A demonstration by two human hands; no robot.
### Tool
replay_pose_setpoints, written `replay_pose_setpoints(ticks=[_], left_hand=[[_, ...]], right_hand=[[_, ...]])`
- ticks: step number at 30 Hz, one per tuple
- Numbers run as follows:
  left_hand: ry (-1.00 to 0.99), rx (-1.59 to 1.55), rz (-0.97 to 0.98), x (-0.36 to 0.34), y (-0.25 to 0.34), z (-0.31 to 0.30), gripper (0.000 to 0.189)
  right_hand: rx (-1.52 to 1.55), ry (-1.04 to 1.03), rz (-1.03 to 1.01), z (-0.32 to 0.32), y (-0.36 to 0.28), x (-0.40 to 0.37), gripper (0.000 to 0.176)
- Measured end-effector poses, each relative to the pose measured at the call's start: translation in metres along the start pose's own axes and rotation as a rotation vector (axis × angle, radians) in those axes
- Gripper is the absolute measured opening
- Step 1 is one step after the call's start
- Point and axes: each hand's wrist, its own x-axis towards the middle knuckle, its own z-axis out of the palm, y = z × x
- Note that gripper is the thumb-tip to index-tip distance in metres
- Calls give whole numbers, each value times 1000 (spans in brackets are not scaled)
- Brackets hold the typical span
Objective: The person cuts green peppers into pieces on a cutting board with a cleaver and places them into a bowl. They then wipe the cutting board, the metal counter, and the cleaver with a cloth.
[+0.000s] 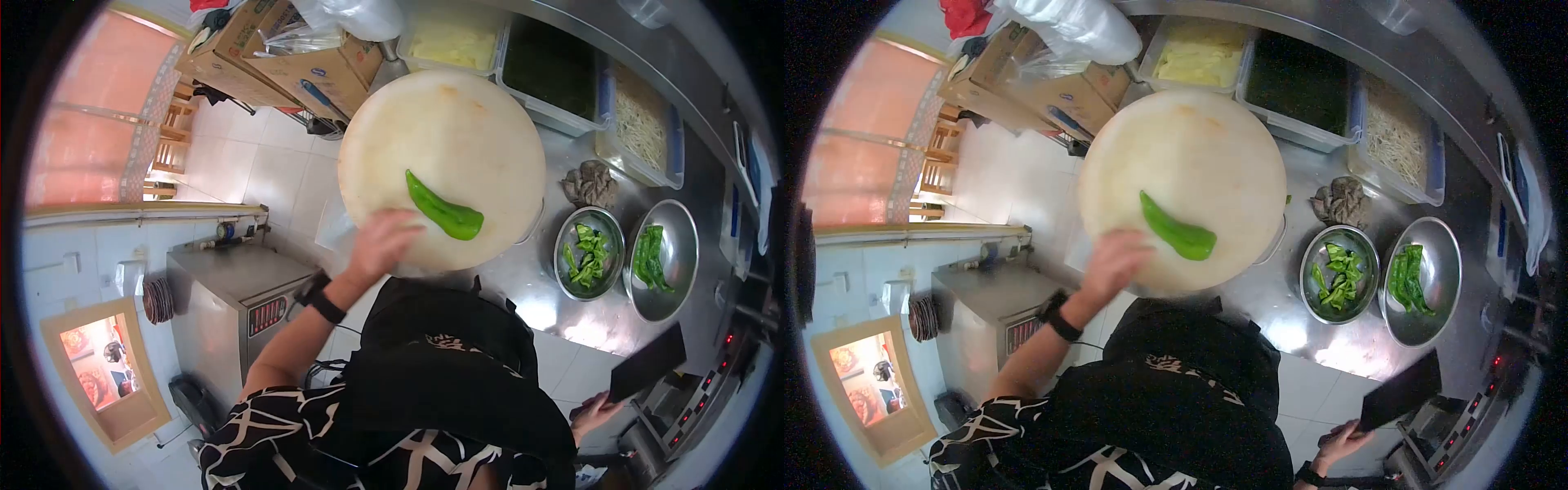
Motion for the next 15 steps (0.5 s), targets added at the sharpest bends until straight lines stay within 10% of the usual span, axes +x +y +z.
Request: replay_pose_setpoints(ticks=[4,15], left_hand=[[46,-103,106,4,15,45,29],[59,-139,115,10,15,59,31]], right_hand=[[-37,-460,90,57,-58,1,19],[-453,-1126,-989,226,-219,-1,21]])
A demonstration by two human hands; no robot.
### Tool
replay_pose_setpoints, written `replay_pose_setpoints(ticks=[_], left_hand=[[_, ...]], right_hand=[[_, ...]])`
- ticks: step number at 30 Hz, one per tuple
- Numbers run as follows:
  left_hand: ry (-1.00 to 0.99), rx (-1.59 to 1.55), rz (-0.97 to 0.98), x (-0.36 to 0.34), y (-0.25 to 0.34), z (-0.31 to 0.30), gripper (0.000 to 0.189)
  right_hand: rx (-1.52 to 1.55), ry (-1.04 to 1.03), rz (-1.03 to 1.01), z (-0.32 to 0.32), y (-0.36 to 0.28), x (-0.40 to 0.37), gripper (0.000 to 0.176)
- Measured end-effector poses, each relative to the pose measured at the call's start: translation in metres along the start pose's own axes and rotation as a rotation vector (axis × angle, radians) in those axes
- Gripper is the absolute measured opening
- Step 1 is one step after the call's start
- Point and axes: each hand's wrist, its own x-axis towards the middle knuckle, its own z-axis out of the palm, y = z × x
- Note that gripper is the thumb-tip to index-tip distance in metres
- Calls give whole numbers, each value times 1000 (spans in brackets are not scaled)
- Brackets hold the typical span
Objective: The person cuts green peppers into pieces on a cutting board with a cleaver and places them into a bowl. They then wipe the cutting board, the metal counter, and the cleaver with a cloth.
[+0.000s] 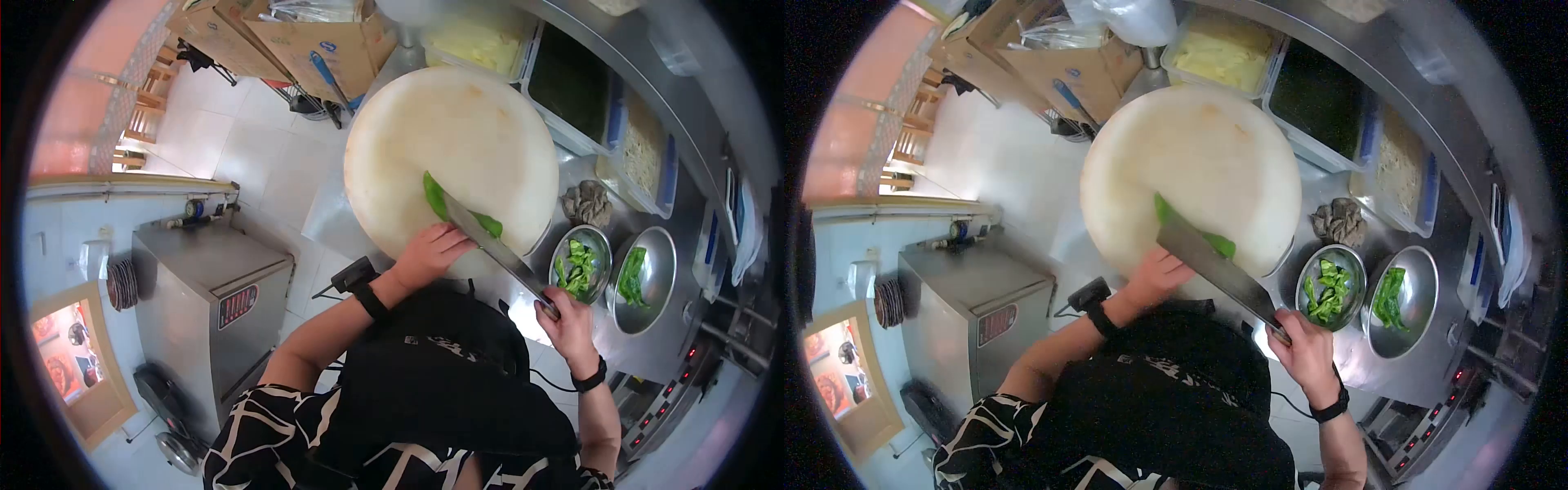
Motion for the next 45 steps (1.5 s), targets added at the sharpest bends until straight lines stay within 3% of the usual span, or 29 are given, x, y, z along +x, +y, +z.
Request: replay_pose_setpoints(ticks=[14,22,32,37,43,45], left_hand=[[-32,-112,-117,0,-2,-3,37],[-143,-151,-153,-6,-6,2,36],[-182,-195,-163,4,-7,-3,37],[-219,-168,-166,0,-7,-1,35],[-217,-162,-165,-1,-4,-3,37],[-166,-180,-222,9,0,-15,38]], right_hand=[[47,-262,8,-18,9,36,25],[69,-231,-41,6,-6,62,25],[32,-299,87,-1,-24,68,19],[-89,-428,169,12,-32,76,20],[37,-237,49,51,-2,80,25],[177,-216,144,42,7,90,27]])
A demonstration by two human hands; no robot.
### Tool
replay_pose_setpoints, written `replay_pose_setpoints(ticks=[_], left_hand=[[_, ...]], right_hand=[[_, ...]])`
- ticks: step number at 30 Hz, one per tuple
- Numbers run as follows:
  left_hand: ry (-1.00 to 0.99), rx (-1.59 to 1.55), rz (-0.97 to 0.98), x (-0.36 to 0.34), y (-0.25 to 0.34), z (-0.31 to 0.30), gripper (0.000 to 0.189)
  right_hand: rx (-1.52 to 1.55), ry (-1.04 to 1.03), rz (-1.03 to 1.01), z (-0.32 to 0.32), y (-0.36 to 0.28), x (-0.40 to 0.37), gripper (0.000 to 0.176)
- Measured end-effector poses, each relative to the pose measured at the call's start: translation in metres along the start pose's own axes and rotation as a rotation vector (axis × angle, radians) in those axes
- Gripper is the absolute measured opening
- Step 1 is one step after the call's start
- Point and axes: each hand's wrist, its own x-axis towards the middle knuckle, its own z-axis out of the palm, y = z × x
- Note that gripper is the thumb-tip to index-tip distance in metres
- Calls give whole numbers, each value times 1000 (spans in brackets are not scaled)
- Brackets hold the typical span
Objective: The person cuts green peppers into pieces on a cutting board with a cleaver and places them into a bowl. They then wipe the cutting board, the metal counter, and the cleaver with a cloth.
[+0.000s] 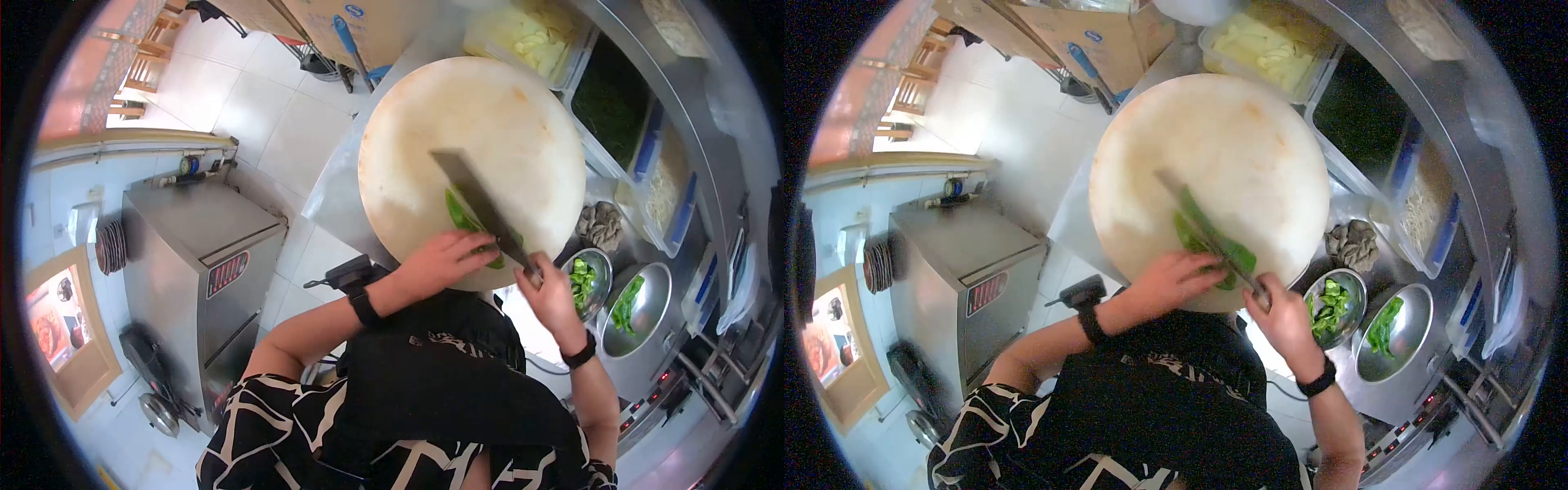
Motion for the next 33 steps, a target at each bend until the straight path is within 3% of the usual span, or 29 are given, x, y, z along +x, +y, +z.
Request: replay_pose_setpoints(ticks=[2,4,5,7,8,9,13,20,25,27,31,33], left_hand=[[41,-39,-54,3,6,-13,39],[103,301,-91,4,-1,-24,39],[105,302,-83,1,-7,-23,39],[-12,256,-103,-5,-16,-20,44],[-12,255,-96,-8,-17,-18,44],[-1,187,-84,-8,-16,-20,39],[90,124,-60,-20,-11,-7,28],[194,322,-16,-21,2,0,26],[143,356,-23,-20,5,-3,23],[101,326,-57,-21,9,-3,28],[18,199,-111,-31,14,-1,38],[40,132,-113,-35,15,-3,39]], right_hand=[[67,-1,152,-13,-5,6,26],[127,126,140,-19,-5,3,24],[97,46,259,-26,-3,-2,24],[135,137,183,-27,-2,-18,26],[173,219,112,-27,-2,-29,27],[239,166,272,-28,-2,-40,31],[155,132,330,-26,1,-72,34],[-54,14,95,-35,-21,-92,32],[-87,-44,124,-37,-38,-82,27],[-83,-126,226,-30,-33,-75,23],[-43,34,42,4,-13,-64,25],[23,19,152,3,-9,-59,25]])
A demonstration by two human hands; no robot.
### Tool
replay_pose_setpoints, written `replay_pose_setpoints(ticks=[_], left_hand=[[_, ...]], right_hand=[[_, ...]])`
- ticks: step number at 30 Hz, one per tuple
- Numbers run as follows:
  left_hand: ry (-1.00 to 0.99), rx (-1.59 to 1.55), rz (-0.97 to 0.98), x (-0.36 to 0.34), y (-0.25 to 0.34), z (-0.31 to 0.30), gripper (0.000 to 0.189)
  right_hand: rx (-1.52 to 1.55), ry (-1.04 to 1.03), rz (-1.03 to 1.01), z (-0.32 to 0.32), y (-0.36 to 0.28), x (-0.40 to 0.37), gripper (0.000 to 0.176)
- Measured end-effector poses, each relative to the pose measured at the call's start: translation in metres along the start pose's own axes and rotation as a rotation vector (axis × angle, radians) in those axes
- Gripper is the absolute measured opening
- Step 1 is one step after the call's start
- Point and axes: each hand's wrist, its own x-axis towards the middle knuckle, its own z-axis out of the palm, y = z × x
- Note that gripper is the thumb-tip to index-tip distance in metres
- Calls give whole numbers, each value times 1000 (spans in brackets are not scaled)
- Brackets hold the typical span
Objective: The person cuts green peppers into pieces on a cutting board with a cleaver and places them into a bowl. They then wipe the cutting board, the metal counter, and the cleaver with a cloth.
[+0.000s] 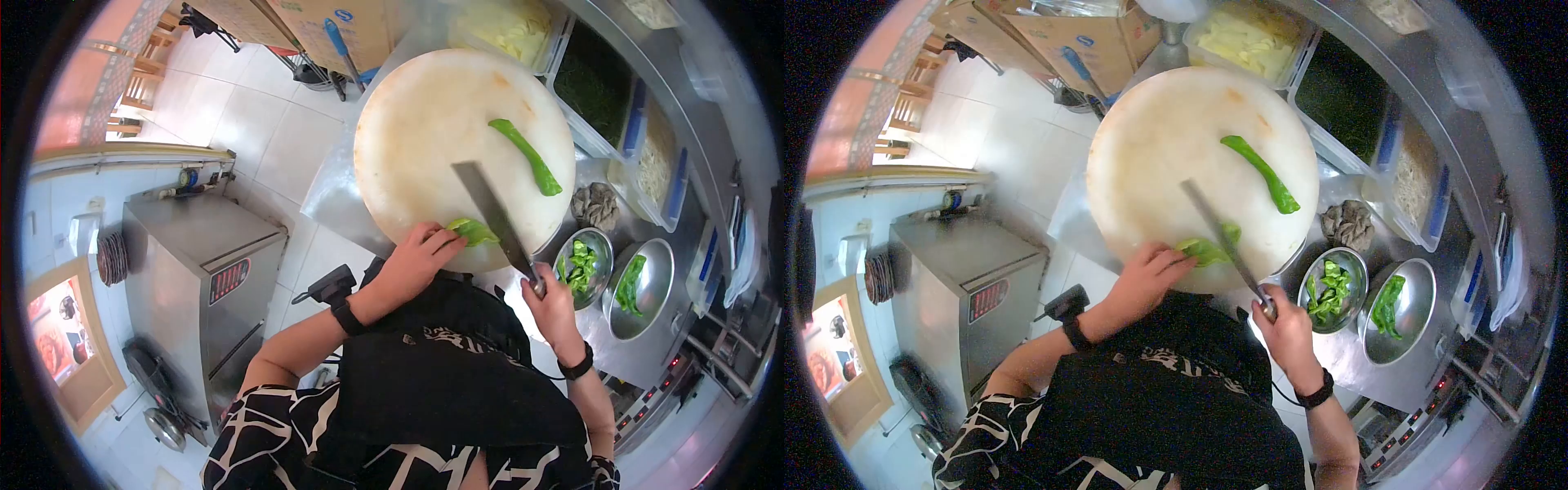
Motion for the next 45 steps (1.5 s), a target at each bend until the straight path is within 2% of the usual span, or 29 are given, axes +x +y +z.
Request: replay_pose_setpoints(ticks=[2,3,5,7,9,13,16,17,18,21,23,25,28,33,35,36,39,45], left_hand=[[21,-68,0,-1,0,-1,40],[28,-74,-7,-1,1,1,39],[36,-85,-20,2,4,6,37],[86,-39,-29,6,8,12,33],[97,-36,-39,8,9,16,32],[103,-104,-114,9,12,15,33],[72,-214,-172,1,8,13,32],[72,-212,-169,-2,5,9,32],[86,-205,-137,-5,2,5,30],[126,-190,-115,-7,-1,-3,26],[146,-186,-127,-8,-1,-4,24],[143,-158,-148,-10,-1,-4,22],[194,3,-50,-12,-7,-2,25],[169,-62,-53,-13,-10,0,27],[163,-89,-57,-15,-11,3,28],[184,-125,-74,-17,-10,4,28],[196,-212,-115,-22,-6,3,27],[186,-267,-152,-21,-3,6,19]], right_hand=[[162,-4,158,3,5,1,26],[161,-1,155,3,2,-2,26],[179,20,283,-2,-8,-14,27],[201,13,272,-4,-18,-26,27],[149,41,63,-6,-35,-31,28],[16,-37,41,14,-33,-16,27],[74,1,45,23,-24,-4,24],[112,24,44,22,-21,-1,24],[176,-70,174,17,-18,2,27],[95,-50,123,8,-16,-3,28],[5,-21,40,-5,-25,-13,26],[-81,-1,-217,-16,-36,-19,25],[-128,-81,-181,-23,-44,-20,24],[-212,-148,-151,-1,-22,-4,23],[-71,-75,-144,7,-16,6,24],[-3,-93,-53,7,-15,9,24],[58,-44,22,5,-17,3,24],[17,-42,-119,-8,-41,-35,22]])
